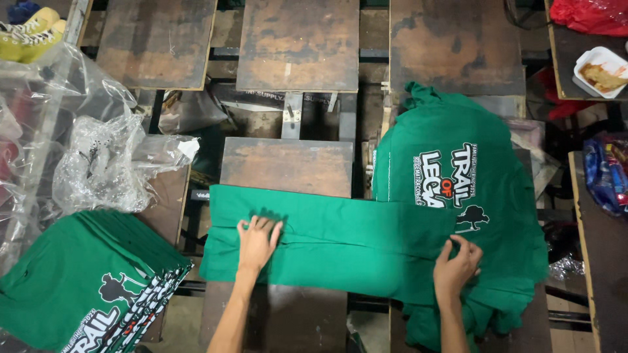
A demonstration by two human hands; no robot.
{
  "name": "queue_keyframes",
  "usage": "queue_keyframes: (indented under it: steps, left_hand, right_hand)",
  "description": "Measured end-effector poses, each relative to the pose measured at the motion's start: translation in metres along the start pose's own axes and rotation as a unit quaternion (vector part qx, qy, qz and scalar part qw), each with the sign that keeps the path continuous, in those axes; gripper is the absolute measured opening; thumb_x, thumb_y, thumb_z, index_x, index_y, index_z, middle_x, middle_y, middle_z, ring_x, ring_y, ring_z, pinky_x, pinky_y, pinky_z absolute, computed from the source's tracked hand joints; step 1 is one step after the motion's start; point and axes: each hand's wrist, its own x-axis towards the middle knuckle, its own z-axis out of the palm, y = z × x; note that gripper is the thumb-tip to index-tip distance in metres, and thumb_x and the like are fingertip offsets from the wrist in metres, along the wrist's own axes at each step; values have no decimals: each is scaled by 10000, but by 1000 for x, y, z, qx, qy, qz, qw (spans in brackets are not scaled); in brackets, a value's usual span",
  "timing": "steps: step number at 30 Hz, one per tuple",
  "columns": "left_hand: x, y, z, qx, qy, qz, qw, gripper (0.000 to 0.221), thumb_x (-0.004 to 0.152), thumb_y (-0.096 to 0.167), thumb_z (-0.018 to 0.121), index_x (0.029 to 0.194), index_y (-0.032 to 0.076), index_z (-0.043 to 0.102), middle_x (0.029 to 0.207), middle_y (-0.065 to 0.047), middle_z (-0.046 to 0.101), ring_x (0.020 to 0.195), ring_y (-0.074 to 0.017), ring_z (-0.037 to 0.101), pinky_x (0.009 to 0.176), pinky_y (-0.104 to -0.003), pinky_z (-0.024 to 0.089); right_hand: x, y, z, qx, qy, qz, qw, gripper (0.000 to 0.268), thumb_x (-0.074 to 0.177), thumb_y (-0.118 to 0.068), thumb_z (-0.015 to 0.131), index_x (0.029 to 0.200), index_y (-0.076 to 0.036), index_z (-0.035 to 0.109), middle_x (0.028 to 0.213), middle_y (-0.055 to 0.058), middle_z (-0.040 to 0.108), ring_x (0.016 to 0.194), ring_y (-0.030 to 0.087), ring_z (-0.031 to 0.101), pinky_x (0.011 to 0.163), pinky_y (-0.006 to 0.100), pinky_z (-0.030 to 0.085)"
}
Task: The person folds green t-shirts by hand on a workbench, smoothing them and stacking them on top of each other.
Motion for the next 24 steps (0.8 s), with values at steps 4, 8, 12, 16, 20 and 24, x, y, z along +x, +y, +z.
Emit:
queue_keyframes:
  steps: [4,8,12,16,20,24]
  left_hand:
    - [44,-9,28,-5,28,16,999,251,1010,241,539,1219,185,666,1226,-7,669,1158,-220,575,997,-510,358]
    - [82,-5,34,1,-105,-32,994,463,1002,174,581,1450,276,518,1497,37,496,1401,-177,435,1093,-555,410]
    - [93,-19,54,2,-113,-38,993,341,1008,357,595,1343,309,555,1254,64,564,1244,-162,483,1051,-533,410]
    - [92,-38,86,-18,-117,-33,992,163,1023,385,566,1175,340,606,1119,99,598,1168,-150,498,1041,-514,389]
    - [84,-34,84,-92,-84,-81,989,134,1040,382,577,1122,300,643,1117,68,618,1122,-191,495,1018,-542,374]
    - [84,-35,89,-117,-54,-115,985,106,1015,332,619,1115,328,657,1144,98,578,1178,-168,458,1014,-532,380]
  right_hand:
    - [43,-11,8,-32,-19,-135,990,259,1081,-172,585,1315,-175,696,1354,124,610,1292,344,513,1022,540,355]
    - [79,-9,20,-130,-70,-232,961,269,1081,-359,553,1330,-309,644,1342,-2,615,1366,227,515,1010,503,339]
    - [100,15,39,-152,-135,-234,951,174,1035,-472,608,1106,-327,675,1118,-80,628,1156,168,579,1030,501,350]
    - [116,23,41,-98,-158,-205,961,171,1035,-484,588,1107,-359,678,1095,-106,650,1103,148,618,1037,471,331]
    - [117,22,37,-41,-166,-185,968,102,1022,-438,633,1084,-397,702,1051,-141,653,1041,129,644,976,444,353]
    - [115,6,33,-4,-122,-181,976,87,1042,-391,650,1075,-352,721,1065,-96,676,1016,212,681,901,461,427]
